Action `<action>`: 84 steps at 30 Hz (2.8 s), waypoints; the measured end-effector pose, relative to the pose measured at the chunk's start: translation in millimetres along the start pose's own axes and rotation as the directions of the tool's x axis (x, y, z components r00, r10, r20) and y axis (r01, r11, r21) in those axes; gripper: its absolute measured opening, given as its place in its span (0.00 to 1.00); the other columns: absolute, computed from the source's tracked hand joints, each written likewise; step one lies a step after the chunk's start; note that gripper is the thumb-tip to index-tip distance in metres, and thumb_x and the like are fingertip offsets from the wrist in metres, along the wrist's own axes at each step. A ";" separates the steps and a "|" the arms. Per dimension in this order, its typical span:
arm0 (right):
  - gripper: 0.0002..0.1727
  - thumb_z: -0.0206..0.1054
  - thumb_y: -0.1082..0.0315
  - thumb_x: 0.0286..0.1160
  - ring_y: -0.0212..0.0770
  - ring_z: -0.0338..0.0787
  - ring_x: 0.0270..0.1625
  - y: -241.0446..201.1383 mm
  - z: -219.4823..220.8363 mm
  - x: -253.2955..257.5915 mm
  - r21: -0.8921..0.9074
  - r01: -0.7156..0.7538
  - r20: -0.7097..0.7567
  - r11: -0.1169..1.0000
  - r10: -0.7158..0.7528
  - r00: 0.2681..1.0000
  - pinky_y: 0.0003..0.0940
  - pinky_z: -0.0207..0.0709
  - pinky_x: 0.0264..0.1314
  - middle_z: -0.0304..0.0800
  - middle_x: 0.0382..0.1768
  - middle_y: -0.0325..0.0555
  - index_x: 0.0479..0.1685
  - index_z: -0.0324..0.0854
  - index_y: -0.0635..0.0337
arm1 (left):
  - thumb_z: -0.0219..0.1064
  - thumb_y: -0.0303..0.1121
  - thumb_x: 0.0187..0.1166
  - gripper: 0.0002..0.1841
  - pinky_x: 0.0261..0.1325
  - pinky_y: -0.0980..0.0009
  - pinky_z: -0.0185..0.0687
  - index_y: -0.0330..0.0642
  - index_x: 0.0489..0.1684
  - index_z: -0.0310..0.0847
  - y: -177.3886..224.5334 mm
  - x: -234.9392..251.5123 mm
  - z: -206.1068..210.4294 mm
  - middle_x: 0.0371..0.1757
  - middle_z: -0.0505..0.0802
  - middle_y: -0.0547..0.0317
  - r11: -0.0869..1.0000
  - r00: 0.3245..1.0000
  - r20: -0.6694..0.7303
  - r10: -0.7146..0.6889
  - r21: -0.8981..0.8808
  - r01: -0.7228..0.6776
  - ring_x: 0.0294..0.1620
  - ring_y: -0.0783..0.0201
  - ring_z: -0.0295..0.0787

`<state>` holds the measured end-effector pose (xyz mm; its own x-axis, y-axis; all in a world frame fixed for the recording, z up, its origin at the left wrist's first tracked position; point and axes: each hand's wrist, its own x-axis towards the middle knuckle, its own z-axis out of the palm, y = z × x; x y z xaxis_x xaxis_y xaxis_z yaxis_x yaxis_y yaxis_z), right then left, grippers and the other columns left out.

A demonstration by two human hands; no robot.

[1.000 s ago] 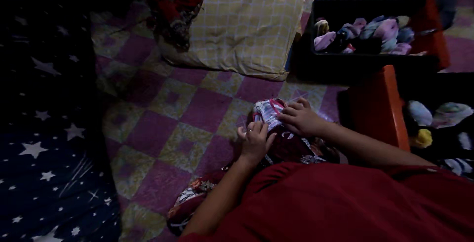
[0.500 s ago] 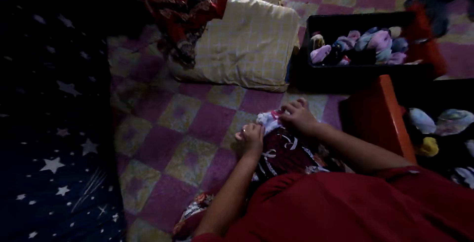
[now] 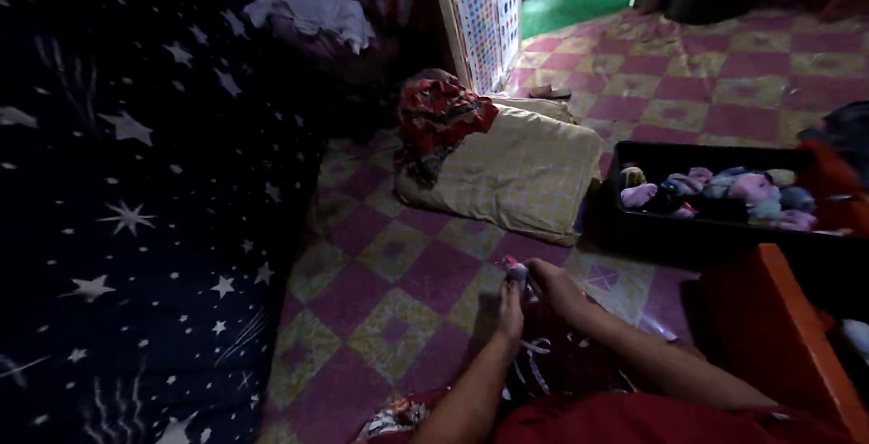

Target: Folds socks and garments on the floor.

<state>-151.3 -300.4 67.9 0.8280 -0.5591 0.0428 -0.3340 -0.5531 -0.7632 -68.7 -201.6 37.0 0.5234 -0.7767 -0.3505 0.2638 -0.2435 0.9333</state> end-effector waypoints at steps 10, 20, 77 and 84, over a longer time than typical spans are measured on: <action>0.22 0.44 0.64 0.95 0.40 0.85 0.57 -70.1 54.7 3.1 0.870 -0.324 0.165 0.371 0.400 0.902 0.37 0.78 0.59 0.83 0.61 0.56 0.75 0.69 0.70 | 0.63 0.19 0.80 0.22 0.57 0.68 0.82 0.20 0.69 0.63 36.0 -14.9 -34.8 0.54 0.84 0.37 0.936 0.787 -0.547 0.285 -0.017 -0.351 0.51 0.62 0.84; 0.13 0.60 0.76 0.84 0.29 0.88 0.43 -77.9 72.2 -1.7 0.857 -0.077 -0.082 0.509 0.283 0.956 0.27 0.82 0.52 0.90 0.45 0.50 0.59 0.81 0.77 | 0.53 0.19 0.83 0.25 0.79 0.54 0.67 0.11 0.77 0.58 29.2 -25.9 -40.1 0.74 0.73 0.14 0.778 0.578 -0.520 0.628 0.411 -0.476 0.74 0.35 0.73; 0.12 0.47 0.64 0.93 0.17 0.87 0.53 -159.8 46.3 -0.8 0.915 0.211 -0.077 0.345 -0.363 0.929 0.19 0.82 0.59 0.89 0.49 0.19 0.61 0.74 0.49 | 0.55 0.16 0.77 0.12 0.58 0.74 0.77 0.09 0.50 0.69 133.0 -130.0 -50.7 0.44 0.87 0.36 0.501 0.371 -0.381 0.847 0.337 -0.798 0.48 0.68 0.83; 0.11 0.45 0.63 0.94 0.20 0.77 0.24 -149.1 18.2 11.6 0.877 0.195 -0.233 0.440 0.035 0.972 0.20 0.78 0.30 0.75 0.25 0.26 0.52 0.71 0.56 | 0.70 0.22 0.71 0.24 0.49 0.75 0.86 0.31 0.64 0.64 110.1 -95.1 -45.6 0.41 0.88 0.63 0.725 0.647 -0.358 0.673 0.151 -0.672 0.41 0.77 0.87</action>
<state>-83.7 -213.2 170.5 0.6878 -0.7069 0.1652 0.4092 0.1895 -0.8925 -52.5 -128.1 169.6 0.8060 -0.4588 0.3740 -0.2824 0.2573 0.9242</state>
